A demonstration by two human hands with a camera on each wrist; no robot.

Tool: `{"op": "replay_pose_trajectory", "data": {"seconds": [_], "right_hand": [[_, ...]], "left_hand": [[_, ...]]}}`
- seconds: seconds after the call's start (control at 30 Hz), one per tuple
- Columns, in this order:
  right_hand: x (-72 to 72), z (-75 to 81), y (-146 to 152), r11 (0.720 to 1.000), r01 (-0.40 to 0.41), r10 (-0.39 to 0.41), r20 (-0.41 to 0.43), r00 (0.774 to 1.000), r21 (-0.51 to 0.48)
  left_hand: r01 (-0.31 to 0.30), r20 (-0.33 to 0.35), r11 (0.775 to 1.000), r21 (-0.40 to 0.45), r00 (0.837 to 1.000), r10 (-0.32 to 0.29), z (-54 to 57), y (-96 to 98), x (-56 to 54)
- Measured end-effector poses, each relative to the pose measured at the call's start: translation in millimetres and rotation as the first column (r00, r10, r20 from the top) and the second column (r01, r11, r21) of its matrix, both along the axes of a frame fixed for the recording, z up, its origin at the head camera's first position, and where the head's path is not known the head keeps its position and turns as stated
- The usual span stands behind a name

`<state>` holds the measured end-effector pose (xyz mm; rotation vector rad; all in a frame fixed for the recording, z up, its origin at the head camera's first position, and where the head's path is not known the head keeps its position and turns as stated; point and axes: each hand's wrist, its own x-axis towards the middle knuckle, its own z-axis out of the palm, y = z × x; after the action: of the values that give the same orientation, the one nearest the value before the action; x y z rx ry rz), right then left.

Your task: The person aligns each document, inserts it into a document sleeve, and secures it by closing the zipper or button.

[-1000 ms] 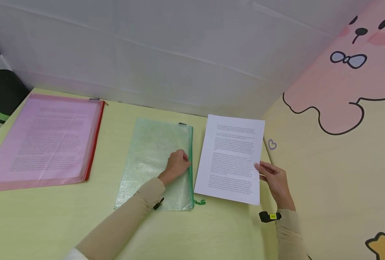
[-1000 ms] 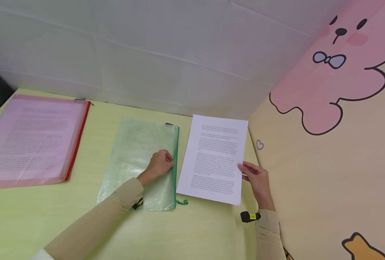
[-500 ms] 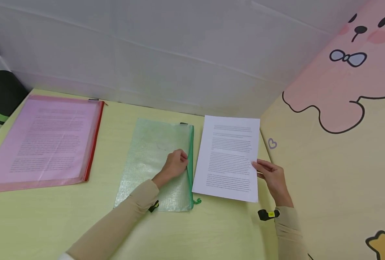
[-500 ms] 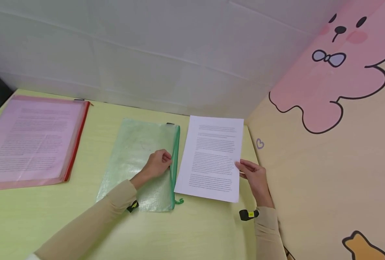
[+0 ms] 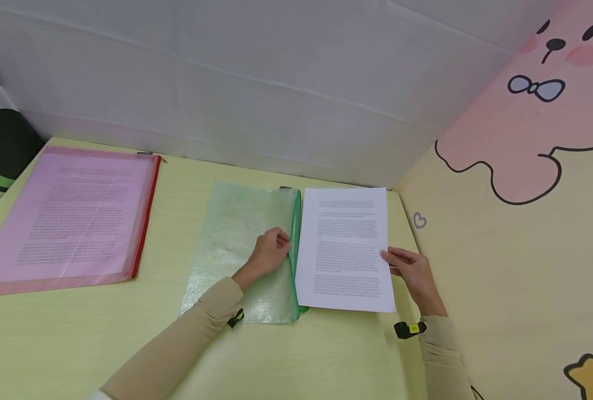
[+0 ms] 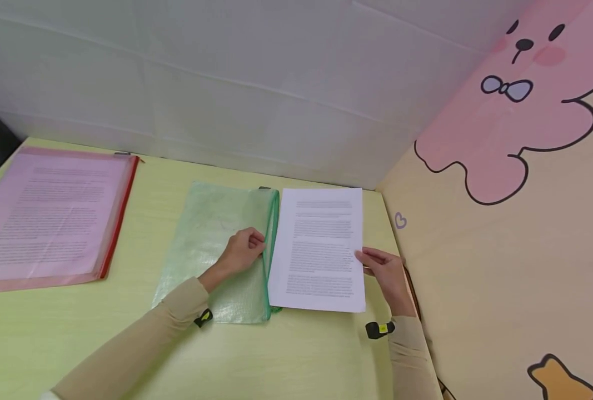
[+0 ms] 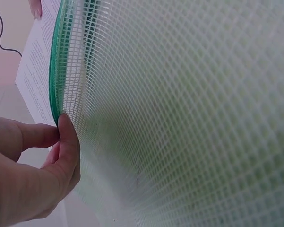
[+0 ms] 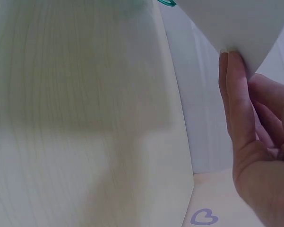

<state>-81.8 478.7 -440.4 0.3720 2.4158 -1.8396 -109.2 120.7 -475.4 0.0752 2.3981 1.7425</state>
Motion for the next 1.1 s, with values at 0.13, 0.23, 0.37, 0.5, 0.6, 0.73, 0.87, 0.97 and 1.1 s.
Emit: {"op": "replay_pose_trajectory", "data": {"seconds": [0.13,0.23,0.37,0.5,0.6,0.73,0.87,0.97,1.1], "right_hand": [[-0.3,-1.6,0,1.0,-0.017,0.017,0.009,1.0,0.006],[-0.5,-1.5,1,1.0,-0.025,0.025,0.01,1.0,0.008],[-0.4,-0.8,1,0.999,-0.031,0.031,0.02,0.999,0.005],[-0.2,-1.1,1,0.999,-0.035,0.035,0.012,0.999,-0.005],[-1.0,-3.2,1,0.999,-0.042,0.042,-0.001,0.999,-0.003],[-2.4,-7.4,0,0.999,-0.033,0.033,-0.008,0.999,0.015],[-2.5,-10.1,-2,1.0,-0.017,0.017,-0.002,1.0,0.025],[-1.5,-9.8,-4,1.0,-0.013,0.013,0.012,1.0,0.024],[-0.1,-6.1,-6,1.0,-0.025,0.025,0.031,0.999,0.008]], "left_hand": [[-0.009,-0.003,1.0,0.016,1.0,0.009,0.9,2.2,0.9],[-0.014,0.001,1.0,0.024,1.0,0.014,1.7,3.5,1.9],[-0.017,0.01,1.0,0.021,1.0,0.017,2.5,5.3,3.2],[-0.016,0.013,1.0,0.023,1.0,0.015,3.2,6.9,4.3],[-0.016,0.013,0.999,0.032,1.0,0.016,3.7,7.9,5.3],[-0.021,0.018,0.999,0.032,1.0,0.021,4.2,9.7,6.6],[-0.025,0.036,0.999,0.036,0.999,0.024,2.7,12.1,7.4],[-0.03,0.053,0.999,0.044,0.998,0.028,1.8,14.3,7.6],[-0.041,0.068,0.998,0.047,0.997,0.038,1.7,16.4,7.9]]}}
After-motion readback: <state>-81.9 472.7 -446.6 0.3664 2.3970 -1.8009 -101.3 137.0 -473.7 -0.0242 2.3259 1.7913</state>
